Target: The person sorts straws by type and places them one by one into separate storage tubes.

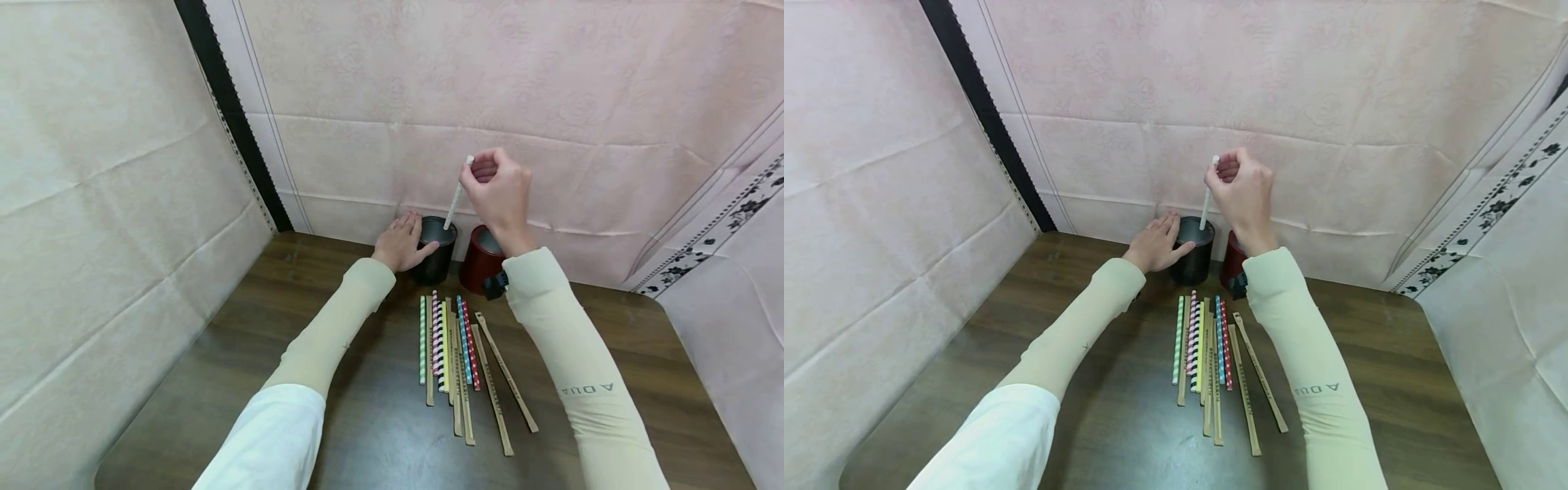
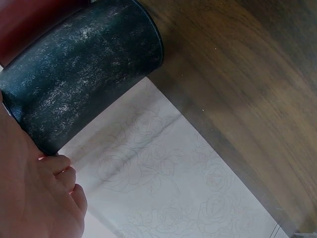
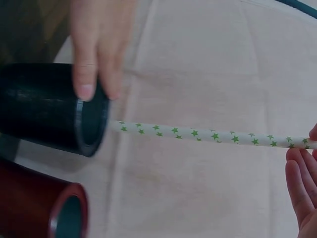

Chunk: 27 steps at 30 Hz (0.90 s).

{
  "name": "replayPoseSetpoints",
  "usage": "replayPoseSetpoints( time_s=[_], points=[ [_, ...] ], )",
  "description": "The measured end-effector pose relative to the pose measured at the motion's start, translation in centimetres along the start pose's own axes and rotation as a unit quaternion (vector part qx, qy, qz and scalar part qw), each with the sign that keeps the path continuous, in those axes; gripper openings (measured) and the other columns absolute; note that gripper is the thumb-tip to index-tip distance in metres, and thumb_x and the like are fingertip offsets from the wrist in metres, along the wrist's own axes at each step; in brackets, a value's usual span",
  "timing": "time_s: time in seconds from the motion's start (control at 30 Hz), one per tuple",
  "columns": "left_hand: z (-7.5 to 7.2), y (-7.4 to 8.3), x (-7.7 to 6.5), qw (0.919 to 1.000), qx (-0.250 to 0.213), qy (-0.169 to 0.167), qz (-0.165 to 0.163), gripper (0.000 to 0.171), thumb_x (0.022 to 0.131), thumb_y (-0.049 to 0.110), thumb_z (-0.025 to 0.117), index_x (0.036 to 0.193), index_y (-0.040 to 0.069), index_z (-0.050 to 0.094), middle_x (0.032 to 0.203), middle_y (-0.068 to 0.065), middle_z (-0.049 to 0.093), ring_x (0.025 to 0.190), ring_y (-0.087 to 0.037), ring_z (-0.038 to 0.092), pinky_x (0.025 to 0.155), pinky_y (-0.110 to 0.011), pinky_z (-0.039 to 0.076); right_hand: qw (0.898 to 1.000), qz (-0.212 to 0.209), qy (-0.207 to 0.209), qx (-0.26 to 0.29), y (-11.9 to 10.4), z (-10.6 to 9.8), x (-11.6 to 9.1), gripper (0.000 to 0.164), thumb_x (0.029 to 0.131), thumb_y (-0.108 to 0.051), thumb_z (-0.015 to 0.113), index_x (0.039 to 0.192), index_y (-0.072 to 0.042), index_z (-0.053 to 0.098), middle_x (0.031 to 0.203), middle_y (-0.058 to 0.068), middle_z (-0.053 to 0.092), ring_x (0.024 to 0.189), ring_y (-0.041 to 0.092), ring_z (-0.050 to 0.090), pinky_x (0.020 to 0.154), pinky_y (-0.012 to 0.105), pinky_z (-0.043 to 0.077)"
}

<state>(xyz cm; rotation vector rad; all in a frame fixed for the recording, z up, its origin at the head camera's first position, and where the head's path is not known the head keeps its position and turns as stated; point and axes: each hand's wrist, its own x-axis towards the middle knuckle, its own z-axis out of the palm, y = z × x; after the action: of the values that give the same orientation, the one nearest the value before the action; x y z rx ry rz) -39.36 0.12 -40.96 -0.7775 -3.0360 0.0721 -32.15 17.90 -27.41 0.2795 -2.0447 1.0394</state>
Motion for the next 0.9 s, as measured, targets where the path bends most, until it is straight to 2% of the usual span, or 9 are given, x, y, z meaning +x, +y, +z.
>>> replayPoseSetpoints(
  time_s=[0.2, 0.4, 0.6, 0.9],
  points=[
    [0.0, 0.6, -0.1, 0.9999, -0.007, 0.007, 0.009, 0.091, 0.108, 0.071, 0.015, 0.170, 0.003, 0.011, 0.179, -0.013, 0.010, 0.168, -0.025, 0.009, 0.137, -0.038, 0.013, 1.000, -0.007, -0.008, -0.011, 2.2, 1.2, -1.8, 0.020, 0.097, -0.016, 0.071, 0.102, 0.003, 0.074, 0.094, 0.017, 0.081, 0.083, 0.028, 0.080, 0.081, 0.040, 0.066],
    [-0.2, 0.9, 0.1, 0.9998, -0.008, 0.008, 0.013, 0.093, 0.108, 0.071, 0.017, 0.170, 0.002, 0.010, 0.179, -0.014, 0.010, 0.168, -0.025, 0.009, 0.137, -0.038, 0.013, 1.000, -0.018, -0.010, 0.010, 3.7, 1.7, -2.8, 0.027, 0.098, -0.020, 0.075, 0.108, 0.005, 0.074, 0.102, 0.021, 0.080, 0.090, 0.033, 0.080, 0.087, 0.046, 0.066],
    [-0.6, 0.5, 0.1, 0.9999, -0.004, 0.011, 0.011, 0.093, 0.108, 0.071, 0.016, 0.170, 0.003, 0.009, 0.179, -0.014, 0.009, 0.168, -0.026, 0.009, 0.137, -0.039, 0.014, 0.999, -0.010, -0.034, 0.007, 3.4, 0.6, -3.0, 0.032, 0.097, -0.024, 0.077, 0.112, 0.004, 0.074, 0.105, 0.021, 0.079, 0.094, 0.033, 0.079, 0.090, 0.048, 0.065],
    [-0.1, 0.0, 0.0, 0.9998, -0.013, 0.009, 0.008, 0.093, 0.107, 0.072, 0.013, 0.170, 0.003, 0.010, 0.179, -0.014, 0.008, 0.168, -0.026, 0.008, 0.137, -0.038, 0.012, 0.995, -0.019, -0.085, -0.055, 2.5, -1.8, -3.1, 0.029, 0.096, -0.020, 0.078, 0.110, 0.006, 0.075, 0.102, 0.022, 0.079, 0.089, 0.035, 0.079, 0.085, 0.047, 0.066]
  ],
)
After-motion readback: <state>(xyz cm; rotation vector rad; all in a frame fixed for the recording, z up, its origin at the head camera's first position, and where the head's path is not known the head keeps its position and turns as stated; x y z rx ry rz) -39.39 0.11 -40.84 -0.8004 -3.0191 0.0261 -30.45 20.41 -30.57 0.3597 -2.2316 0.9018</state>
